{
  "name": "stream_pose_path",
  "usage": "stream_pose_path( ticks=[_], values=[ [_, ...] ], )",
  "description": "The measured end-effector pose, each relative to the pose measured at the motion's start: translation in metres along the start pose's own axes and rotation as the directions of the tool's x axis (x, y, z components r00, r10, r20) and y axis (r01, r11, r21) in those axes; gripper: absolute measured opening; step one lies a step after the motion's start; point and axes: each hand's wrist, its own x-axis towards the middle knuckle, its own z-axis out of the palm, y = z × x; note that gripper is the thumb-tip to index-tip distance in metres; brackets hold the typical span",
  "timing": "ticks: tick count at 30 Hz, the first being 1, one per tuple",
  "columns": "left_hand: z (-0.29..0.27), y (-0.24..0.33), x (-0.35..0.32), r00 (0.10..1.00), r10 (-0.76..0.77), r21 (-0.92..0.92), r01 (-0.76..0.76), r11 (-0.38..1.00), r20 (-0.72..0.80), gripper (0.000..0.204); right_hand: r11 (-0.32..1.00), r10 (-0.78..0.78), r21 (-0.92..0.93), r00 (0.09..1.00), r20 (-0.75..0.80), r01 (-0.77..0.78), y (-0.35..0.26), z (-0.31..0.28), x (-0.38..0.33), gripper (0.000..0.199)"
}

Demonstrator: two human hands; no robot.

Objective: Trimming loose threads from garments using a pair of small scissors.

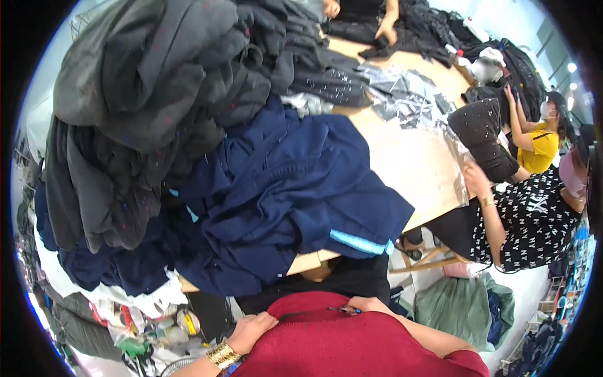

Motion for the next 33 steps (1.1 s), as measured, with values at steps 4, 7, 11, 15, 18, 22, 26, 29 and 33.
stream_pose_path(
  ticks=[4,7,11,15,18,22,26,29,33],
  values=[
    [-0.006,-0.005,0.026,0.992,0.116,-0.231,-0.1,0.968,0.054,0.019,0.988,-0.135,-0.063,0.984,0.119,0.143,0.008,-0.014,-0.022,0.02],
    [-0.009,-0.01,0.049,0.972,0.198,-0.258,-0.16,0.953,0.129,0.021,0.947,-0.162,-0.287,0.986,-0.049,0.142,0.007,-0.002,-0.041,0.023],
    [-0.016,-0.01,0.064,0.929,0.291,-0.221,-0.242,0.945,0.228,0.02,0.949,-0.17,-0.292,0.972,-0.16,0.118,0.001,-0.005,-0.052,0.025],
    [-0.026,-0.021,0.056,0.929,0.257,0.021,-0.272,0.962,0.267,0.017,0.972,-0.219,-0.125,0.957,-0.192,0.198,0.014,0.019,-0.015,0.01],
    [-0.019,-0.022,0.044,0.959,0.199,0.125,-0.226,0.966,0.202,0.016,0.955,-0.251,-0.224,0.929,-0.271,0.192,0.007,0.025,-0.001,0.017],
    [-0.027,0.019,0.066,0.941,0.061,-0.482,0.114,0.869,0.332,0.033,0.954,0.139,0.285,0.978,-0.154,-0.091,0.009,0.029,-0.003,0.025],
    [-0.002,0.034,0.081,0.792,0.414,-0.81,0.165,0.562,0.449,0.051,0.838,0.343,0.51,0.913,-0.221,-0.191,0.019,0.008,0.015,0.027],
    [0.008,0.036,0.105,0.656,0.51,-0.781,0.206,0.589,0.557,0.056,0.934,0.166,0.356,0.873,-0.459,0.01,0.014,-0.024,0.048,0.019],
    [-0.015,0.043,0.116,0.614,0.267,-0.504,0.25,0.827,0.743,0.041,0.982,0.05,0.174,0.792,-0.608,0.071,-0.022,-0.083,0.062,0.014]
  ],
)
